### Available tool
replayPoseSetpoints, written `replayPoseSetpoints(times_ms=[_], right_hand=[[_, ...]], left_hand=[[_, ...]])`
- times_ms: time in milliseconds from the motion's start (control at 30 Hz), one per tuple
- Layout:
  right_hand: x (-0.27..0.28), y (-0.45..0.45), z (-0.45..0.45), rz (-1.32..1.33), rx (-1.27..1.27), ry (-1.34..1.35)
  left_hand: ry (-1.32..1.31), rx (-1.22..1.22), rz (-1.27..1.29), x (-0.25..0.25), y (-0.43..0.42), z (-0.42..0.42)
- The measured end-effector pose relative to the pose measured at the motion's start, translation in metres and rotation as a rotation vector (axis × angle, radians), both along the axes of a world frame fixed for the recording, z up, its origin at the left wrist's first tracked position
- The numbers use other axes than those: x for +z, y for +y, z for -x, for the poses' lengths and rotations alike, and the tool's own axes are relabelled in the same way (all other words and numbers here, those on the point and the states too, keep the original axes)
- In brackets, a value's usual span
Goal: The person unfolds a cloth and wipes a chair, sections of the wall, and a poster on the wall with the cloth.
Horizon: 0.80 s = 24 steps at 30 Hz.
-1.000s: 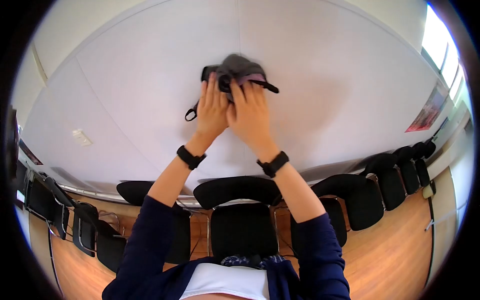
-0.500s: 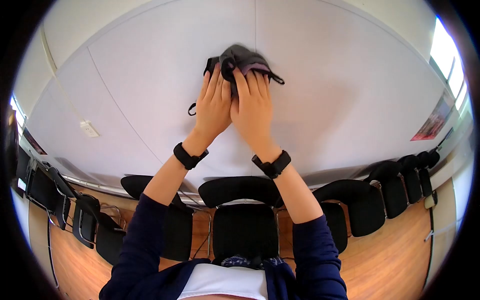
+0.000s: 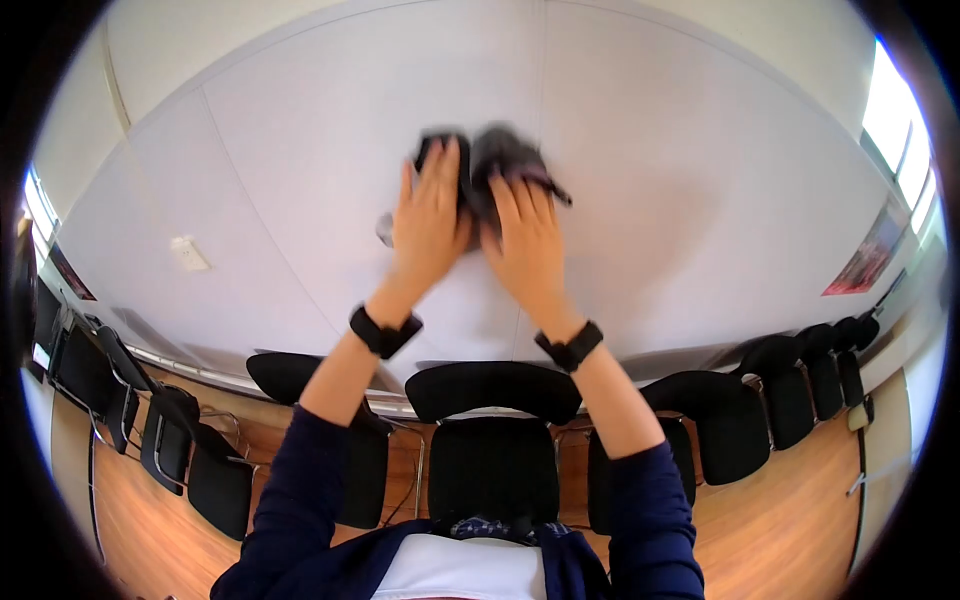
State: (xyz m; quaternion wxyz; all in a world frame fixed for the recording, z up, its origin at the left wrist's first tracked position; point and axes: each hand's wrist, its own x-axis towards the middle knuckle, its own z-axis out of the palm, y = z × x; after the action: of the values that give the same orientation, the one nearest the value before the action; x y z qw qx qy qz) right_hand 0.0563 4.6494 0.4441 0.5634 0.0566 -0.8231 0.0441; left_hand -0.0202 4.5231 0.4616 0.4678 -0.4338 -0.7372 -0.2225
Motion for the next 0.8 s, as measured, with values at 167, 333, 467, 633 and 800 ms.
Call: replayPoseSetpoints(times_ms=[167, 333, 467, 633, 800], right_hand=[[0.093, -0.037, 0.025, 0.036, 0.006, 0.125], [0.006, -0.026, 0.021, -0.091, -0.153, 0.034], [-0.102, -0.016, -0.007, -0.006, -0.088, -0.206], [-0.109, -0.026, -0.015, 0.054, -0.051, -0.230], [-0.002, -0.044, 0.027, -0.043, 0.033, -0.038]], left_hand=[[0.200, -0.028, -0.100, 0.075, -0.001, 0.027], [0.037, -0.012, 0.037, -0.014, -0.003, 0.017], [-0.148, -0.032, 0.294, -0.128, -0.020, 0.004], [-0.233, -0.106, 0.289, -0.143, -0.034, 0.002], [-0.055, 0.050, 0.086, -0.015, -0.058, 0.026]])
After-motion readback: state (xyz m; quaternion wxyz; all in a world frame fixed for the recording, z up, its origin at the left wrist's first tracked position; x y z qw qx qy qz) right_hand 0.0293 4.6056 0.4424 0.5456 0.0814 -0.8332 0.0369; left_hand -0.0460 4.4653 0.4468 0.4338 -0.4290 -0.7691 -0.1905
